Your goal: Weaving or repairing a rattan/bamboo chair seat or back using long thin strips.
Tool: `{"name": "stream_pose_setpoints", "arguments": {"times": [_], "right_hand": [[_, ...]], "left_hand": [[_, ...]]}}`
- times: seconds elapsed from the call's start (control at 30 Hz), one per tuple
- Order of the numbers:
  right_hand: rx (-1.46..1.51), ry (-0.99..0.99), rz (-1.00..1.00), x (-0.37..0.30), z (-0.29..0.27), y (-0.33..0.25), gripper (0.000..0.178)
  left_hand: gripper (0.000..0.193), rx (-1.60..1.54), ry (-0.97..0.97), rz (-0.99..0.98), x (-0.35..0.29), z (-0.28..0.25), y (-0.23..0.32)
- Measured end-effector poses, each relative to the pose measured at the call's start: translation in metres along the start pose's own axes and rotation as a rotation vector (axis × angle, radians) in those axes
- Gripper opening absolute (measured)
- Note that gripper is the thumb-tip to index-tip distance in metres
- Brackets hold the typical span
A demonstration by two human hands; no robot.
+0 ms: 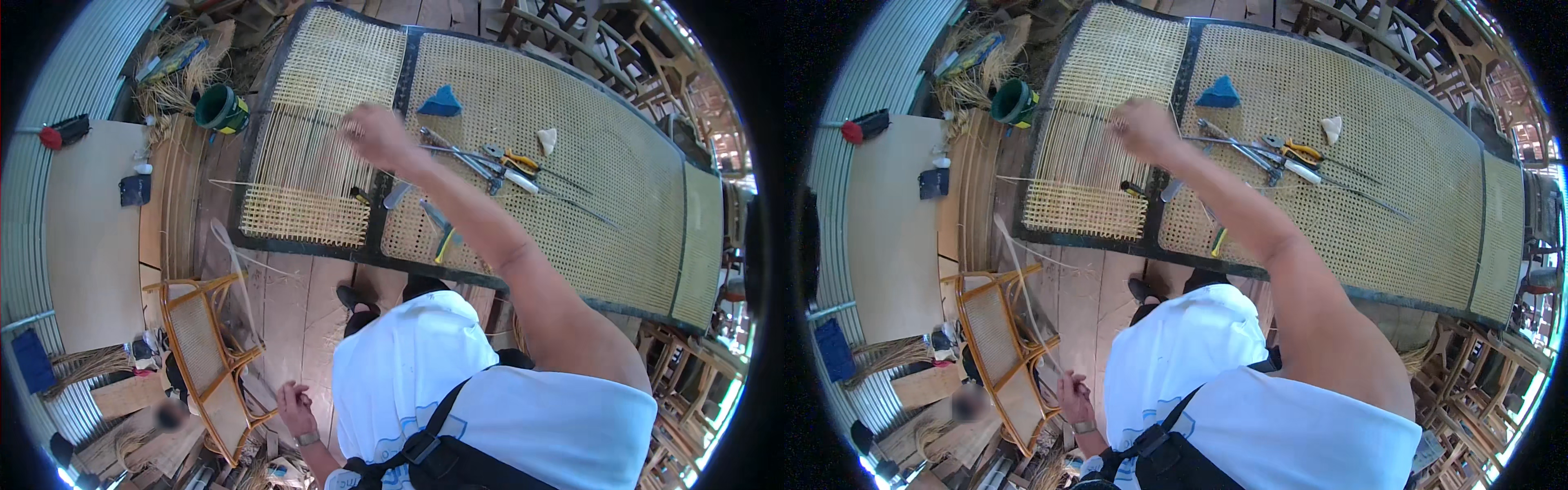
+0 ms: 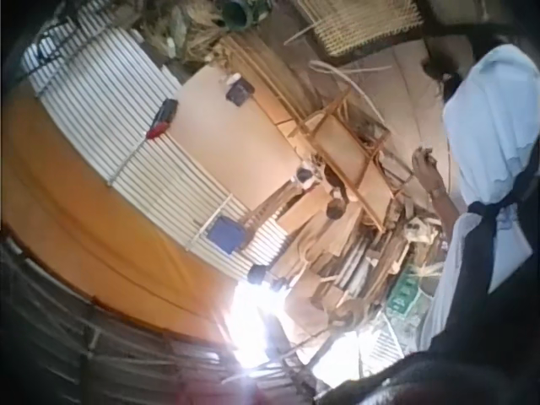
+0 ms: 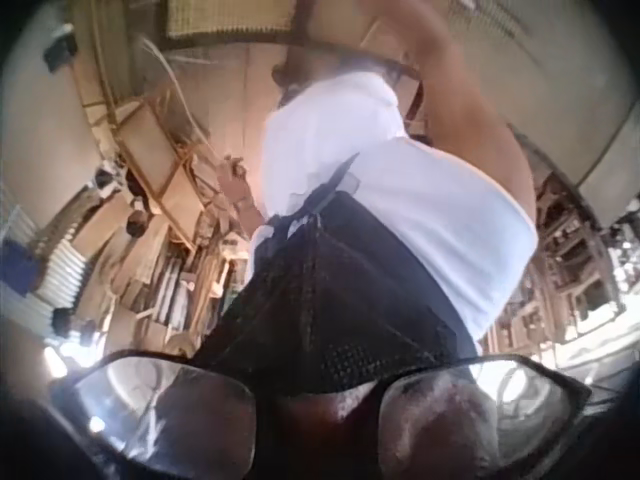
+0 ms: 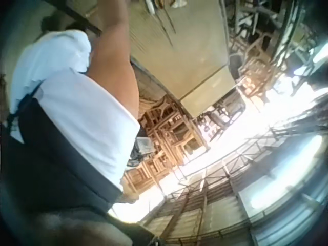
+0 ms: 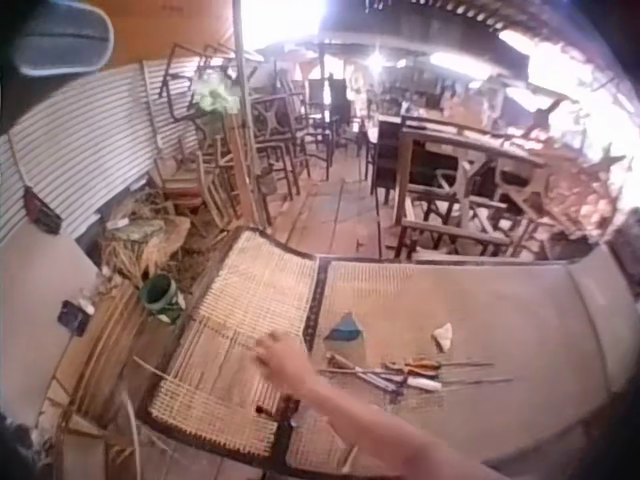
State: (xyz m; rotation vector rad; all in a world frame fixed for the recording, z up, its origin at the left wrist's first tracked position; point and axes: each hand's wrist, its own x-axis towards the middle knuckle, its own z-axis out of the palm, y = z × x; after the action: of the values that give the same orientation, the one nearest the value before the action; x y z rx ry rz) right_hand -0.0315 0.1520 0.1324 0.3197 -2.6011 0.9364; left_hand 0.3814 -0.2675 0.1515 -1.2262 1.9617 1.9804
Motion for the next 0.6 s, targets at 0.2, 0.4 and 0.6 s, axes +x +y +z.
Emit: {"name": "stream_pose_setpoints", "arguments": {"times": [0.2,0.4,0.6], "right_hand": [[-0.751,-0.181,0.193,-0.038,-0.031,0.179,0.062],[-0.254,-0.067,0.417,-0.035,-0.037,0.23,0.05],[1.291,-0.125,0.668,-0.114,-0.072,0.065,0.043]], "left_hand": [[0.028,-0.07,0.226,-0.459,-0.03,-0.1,-0.105],[0.013,0.119,0.293,-0.44,-0.026,-0.135,-0.149],[0.02,0.025,0.234,-0.021,0.032,-0.025,-0.025]]}}
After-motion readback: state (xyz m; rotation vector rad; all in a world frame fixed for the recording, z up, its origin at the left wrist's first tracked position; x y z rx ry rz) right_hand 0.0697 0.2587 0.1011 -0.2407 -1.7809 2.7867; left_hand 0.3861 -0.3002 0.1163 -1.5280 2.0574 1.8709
